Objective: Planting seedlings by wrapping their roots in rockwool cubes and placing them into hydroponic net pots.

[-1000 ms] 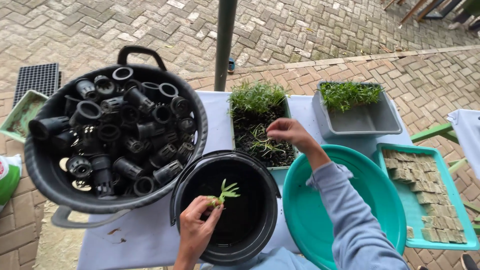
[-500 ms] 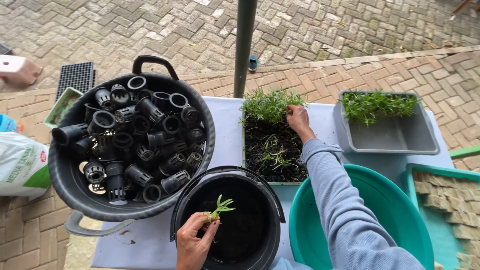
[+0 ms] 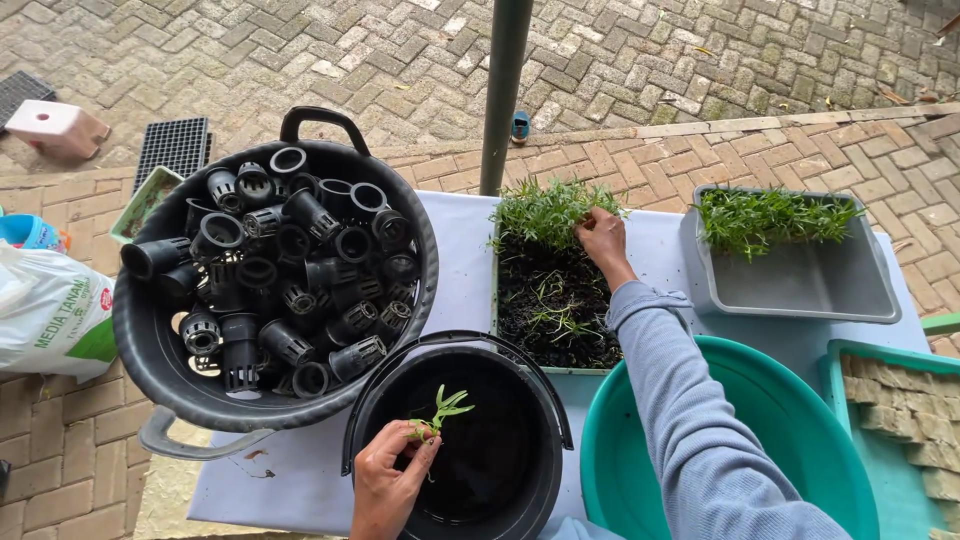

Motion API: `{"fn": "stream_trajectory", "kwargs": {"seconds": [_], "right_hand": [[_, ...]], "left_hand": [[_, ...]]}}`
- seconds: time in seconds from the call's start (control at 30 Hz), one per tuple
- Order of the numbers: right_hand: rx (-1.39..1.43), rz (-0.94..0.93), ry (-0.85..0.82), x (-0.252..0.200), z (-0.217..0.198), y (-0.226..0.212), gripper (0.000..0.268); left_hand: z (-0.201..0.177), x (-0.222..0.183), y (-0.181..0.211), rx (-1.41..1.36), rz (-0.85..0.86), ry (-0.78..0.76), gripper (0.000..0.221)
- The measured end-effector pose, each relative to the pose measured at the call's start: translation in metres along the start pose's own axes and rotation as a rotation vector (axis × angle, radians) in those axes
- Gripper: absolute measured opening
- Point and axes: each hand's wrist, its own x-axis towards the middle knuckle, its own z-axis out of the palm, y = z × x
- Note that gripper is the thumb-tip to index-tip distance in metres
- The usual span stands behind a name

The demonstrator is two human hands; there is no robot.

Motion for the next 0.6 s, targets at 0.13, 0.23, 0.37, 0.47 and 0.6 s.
{"fn": "stream_trajectory", "kwargs": {"seconds": [0.13,0.23,0.37,0.47,0.6], "right_hand": [[0.068,0.079,-0.01,-0.003,0.007,0.002,0.022],[0.041,0.07,-0.015,-0.005,0.008,0.0,0.024],[0.189,0.091,0.04,-0.007,0.002,-0.003,0.017],[0.455,0.162,0.027,-0.011,-0.022,-0.013,0.013],[0.781,0.166,-0.193,-0.025,-0.06,-0.012,0.015]], "left_hand": [[0.0,0.0,0.002,0.005,0.004,-0.005,0.008],[0.0,0.0,0.001,-0.009,0.027,0.005,0.008],[-0.002,-0.001,0.003,-0.027,0.066,0.017,0.009],[-0.002,0.0,0.004,-0.042,0.072,0.017,0.008],[-0.005,-0.001,0.017,-0.083,0.013,0.024,0.007]]}}
